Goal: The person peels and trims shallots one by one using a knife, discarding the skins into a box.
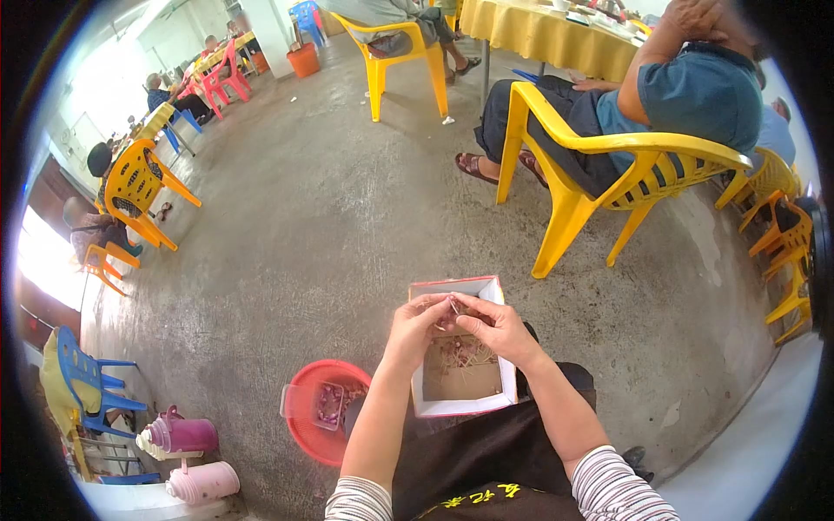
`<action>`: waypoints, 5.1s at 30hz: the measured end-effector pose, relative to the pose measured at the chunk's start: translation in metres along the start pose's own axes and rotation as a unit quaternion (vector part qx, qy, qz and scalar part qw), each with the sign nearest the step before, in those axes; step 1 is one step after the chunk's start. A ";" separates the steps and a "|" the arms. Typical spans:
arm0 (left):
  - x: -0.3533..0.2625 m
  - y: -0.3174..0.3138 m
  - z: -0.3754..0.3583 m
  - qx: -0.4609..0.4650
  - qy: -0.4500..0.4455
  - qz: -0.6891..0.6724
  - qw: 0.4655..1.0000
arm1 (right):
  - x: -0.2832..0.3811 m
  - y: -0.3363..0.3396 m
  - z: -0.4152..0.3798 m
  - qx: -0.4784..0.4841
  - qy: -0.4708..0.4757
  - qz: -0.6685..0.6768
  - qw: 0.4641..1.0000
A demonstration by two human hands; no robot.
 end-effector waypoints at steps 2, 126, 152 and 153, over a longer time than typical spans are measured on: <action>0.000 -0.001 0.000 -0.003 -0.005 0.003 1.000 | 0.000 0.001 0.000 -0.001 0.005 0.009 1.000; -0.004 -0.012 -0.009 0.079 0.052 -0.080 0.992 | -0.013 0.016 -0.006 -0.116 -0.131 0.229 0.958; 0.009 0.001 0.008 0.046 0.005 -0.093 0.995 | 0.038 0.007 -0.005 0.019 0.110 -0.151 0.982; 0.008 0.000 0.008 0.045 0.012 -0.101 0.994 | 0.033 0.008 -0.005 0.001 0.115 -0.116 0.986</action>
Point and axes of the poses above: each hand's wrist, its own z-axis towards the middle knuckle, its own y-axis out of the back of the hand, x = y × z, the point moved 7 cm from there along z, towards the middle knuckle, and after that the axes turned 8 degrees about y, right-handed, at the moved point
